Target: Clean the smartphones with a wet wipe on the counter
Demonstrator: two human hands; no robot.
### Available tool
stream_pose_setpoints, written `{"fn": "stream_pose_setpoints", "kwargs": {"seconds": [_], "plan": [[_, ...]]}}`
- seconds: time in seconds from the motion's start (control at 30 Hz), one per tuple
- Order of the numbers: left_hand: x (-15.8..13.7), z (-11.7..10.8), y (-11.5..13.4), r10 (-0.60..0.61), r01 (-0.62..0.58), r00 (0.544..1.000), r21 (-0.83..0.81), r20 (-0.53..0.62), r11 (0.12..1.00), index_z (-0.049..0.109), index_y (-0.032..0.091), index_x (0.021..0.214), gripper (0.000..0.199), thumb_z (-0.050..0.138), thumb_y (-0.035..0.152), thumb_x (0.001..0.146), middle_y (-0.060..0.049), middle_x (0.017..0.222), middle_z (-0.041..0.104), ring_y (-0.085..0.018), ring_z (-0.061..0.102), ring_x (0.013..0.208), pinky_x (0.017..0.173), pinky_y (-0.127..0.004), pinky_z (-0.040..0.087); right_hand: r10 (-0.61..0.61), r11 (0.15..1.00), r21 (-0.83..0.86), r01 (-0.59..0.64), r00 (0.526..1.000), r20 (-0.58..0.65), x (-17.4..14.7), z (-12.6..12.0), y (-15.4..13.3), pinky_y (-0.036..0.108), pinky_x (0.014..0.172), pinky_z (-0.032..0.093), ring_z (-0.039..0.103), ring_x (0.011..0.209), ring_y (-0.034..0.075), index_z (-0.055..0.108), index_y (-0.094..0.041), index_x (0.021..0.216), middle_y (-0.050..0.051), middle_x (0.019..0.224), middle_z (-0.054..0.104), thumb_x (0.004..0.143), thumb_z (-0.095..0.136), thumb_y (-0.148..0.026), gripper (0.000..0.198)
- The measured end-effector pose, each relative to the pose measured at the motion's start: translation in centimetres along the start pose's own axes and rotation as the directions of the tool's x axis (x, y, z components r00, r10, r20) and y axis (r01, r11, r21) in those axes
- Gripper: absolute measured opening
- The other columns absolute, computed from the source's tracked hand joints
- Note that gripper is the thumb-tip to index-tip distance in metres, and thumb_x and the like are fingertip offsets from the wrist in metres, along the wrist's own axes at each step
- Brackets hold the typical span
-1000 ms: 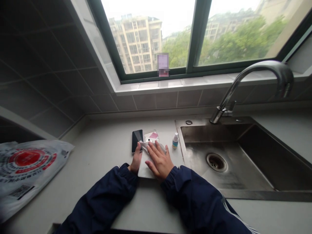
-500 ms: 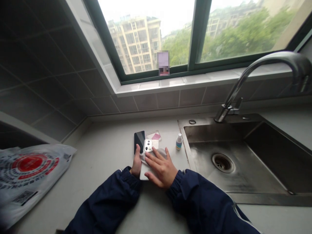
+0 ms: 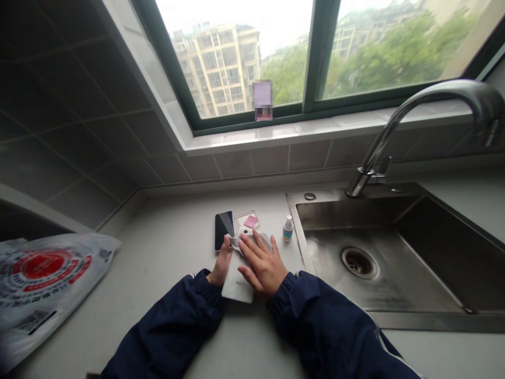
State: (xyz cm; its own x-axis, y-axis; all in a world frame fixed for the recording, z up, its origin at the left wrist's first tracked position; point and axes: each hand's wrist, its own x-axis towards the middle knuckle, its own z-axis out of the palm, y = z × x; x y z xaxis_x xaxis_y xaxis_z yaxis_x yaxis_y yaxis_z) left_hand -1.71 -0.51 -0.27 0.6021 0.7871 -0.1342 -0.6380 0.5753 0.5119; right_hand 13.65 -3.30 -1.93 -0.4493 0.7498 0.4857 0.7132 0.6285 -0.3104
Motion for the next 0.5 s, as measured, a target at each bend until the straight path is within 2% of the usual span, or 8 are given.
{"fn": "stream_pose_setpoints", "kwargs": {"seconds": [0.2, 0.4, 0.5], "plan": [[-0.5, 0.7, 0.4, -0.133, 0.128, 0.989, 0.079, 0.057, 0.989, 0.047, 0.014, 0.143, 0.076, 0.052, 0.064, 0.086, -0.016, 0.129, 0.063, -0.035, 0.049, 0.132, 0.112, -0.045, 0.034, 0.074, 0.997, -0.029, -0.076, 0.996, -0.058, 0.2, -0.1, 0.5, 0.066, 0.115, 0.017, 0.017, 0.149, 0.034, 0.016, -0.021, 0.157, 0.011, 0.158, 0.031, 0.099, 0.039, -0.036, 0.064], [0.0, -0.3, 0.0, -0.045, 0.043, 0.997, 0.037, 0.055, 0.998, 0.047, 0.012, 0.142, 0.075, 0.049, 0.064, 0.089, -0.017, 0.132, 0.062, -0.034, 0.048, 0.133, 0.115, -0.045, 0.030, -0.009, 1.000, 0.012, 0.009, 1.000, -0.019, 0.1, -0.3, 0.0, 0.064, 0.117, 0.013, 0.020, 0.149, 0.033, 0.030, -0.020, 0.153, 0.010, 0.156, 0.035, 0.098, 0.042, -0.040, 0.060], [0.3, -1.0, -0.3, -0.046, 0.046, 0.998, 0.002, 0.046, 0.999, 0.046, 0.010, 0.142, 0.075, 0.045, 0.064, 0.090, -0.018, 0.131, 0.062, -0.032, 0.048, 0.133, 0.116, -0.044, 0.028, -0.067, 0.997, 0.028, 0.067, 0.998, -0.008, 0.0, -0.3, -0.2, 0.062, 0.119, 0.009, 0.023, 0.148, 0.032, 0.035, -0.021, 0.151, 0.009, 0.154, 0.038, 0.097, 0.045, -0.039, 0.058]]}}
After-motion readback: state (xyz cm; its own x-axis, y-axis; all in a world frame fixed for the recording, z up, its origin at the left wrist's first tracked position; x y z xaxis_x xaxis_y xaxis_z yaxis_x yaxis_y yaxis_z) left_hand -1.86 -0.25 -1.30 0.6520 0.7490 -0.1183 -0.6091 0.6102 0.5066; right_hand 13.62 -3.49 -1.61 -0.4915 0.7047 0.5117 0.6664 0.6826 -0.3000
